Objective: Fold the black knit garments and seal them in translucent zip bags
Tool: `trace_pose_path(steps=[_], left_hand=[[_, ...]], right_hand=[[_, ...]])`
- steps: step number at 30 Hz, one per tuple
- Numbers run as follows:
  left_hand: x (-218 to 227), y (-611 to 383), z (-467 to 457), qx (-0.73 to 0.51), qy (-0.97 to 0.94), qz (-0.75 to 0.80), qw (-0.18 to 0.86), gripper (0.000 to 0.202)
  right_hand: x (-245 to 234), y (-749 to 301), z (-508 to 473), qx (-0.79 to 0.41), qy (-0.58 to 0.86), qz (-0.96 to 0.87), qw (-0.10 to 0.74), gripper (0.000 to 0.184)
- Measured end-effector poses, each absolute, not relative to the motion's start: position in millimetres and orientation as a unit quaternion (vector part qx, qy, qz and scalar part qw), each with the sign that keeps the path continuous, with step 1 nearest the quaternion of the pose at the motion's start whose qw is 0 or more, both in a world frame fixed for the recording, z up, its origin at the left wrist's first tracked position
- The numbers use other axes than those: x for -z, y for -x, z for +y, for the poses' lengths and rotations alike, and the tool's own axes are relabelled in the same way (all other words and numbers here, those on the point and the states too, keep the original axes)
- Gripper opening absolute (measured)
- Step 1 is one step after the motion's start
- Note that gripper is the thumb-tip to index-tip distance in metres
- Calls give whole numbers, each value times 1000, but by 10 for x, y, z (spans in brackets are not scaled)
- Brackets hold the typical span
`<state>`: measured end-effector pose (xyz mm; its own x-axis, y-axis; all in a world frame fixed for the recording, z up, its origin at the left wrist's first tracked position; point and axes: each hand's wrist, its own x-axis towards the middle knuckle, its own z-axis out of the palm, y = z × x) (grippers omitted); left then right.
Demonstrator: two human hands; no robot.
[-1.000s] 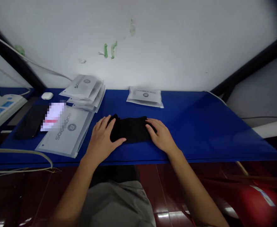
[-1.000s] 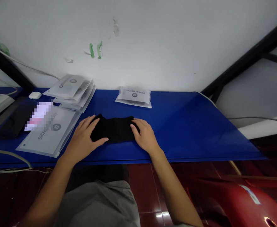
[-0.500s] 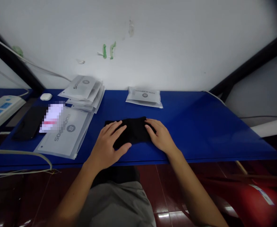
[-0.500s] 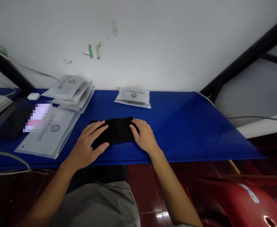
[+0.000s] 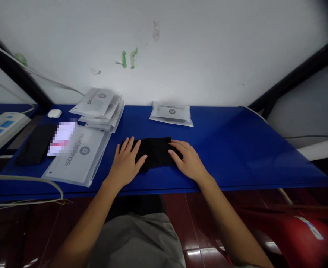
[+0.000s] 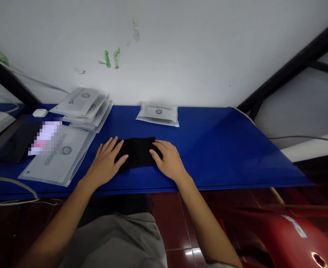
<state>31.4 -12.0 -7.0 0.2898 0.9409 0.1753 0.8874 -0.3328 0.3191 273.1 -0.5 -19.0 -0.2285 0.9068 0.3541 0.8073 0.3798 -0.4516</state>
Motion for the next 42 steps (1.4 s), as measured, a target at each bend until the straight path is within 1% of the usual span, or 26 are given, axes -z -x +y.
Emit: trace_pose_path(steps=[2, 6, 7, 11, 14, 16, 17, 19, 22, 26, 29, 32, 34, 36, 39, 42], left_hand=[[15, -251, -170, -183, -800, 566, 77, 57], [-55, -191, -338, -205, -842, 492, 78, 71], [-54, -193, -371, -210, -848, 480, 74, 70], [-24, -212, -386, -257, -825, 498, 68, 38], [-44, -220, -327, -343, -773, 530, 67, 24], [-75, -236, -302, -404, -720, 563, 33, 20], [-89, -251, -299, -419, -700, 577, 12, 20], [-106, -286, -308, -406, -699, 588, -16, 24], [-113, -320, -336, -334, -758, 560, 16, 37], [-83, -313, -326, -297, -788, 536, 66, 46], [4, -333, -282, -229, -808, 537, 77, 57], [88, -388, -249, -174, -818, 543, 79, 60], [96, -409, -254, -172, -814, 550, 74, 62], [67, -393, -285, -195, -796, 570, 58, 64], [-1, -287, -357, -240, -724, 646, 4, 65], [-46, -146, -411, -223, -658, 719, -33, 63]], right_hand=[[175, -2712, -12, -85, 541, -786, 287, 37], [165, -2698, -12, -86, 536, -788, 290, 38], [167, -2699, -9, -86, 537, -788, 289, 38], [181, -2709, -1, -90, 543, -785, 285, 37], [182, -2714, -1, -95, 542, -785, 284, 37], [178, -2715, -3, -95, 541, -785, 286, 37], [175, -2714, -4, -95, 540, -785, 287, 37], [169, -2713, -6, -95, 540, -785, 288, 37], [168, -2713, -7, -96, 544, -783, 286, 37], [177, -2717, -6, -99, 544, -783, 286, 36], [183, -2718, -5, -100, 548, -781, 282, 35], [184, -2718, -6, -100, 549, -781, 281, 35], [183, -2719, -6, -99, 547, -782, 282, 35], [181, -2721, -6, -100, 546, -783, 282, 36], [176, -2724, -10, -101, 543, -784, 285, 36], [172, -2725, -17, -98, 538, -787, 287, 37]])
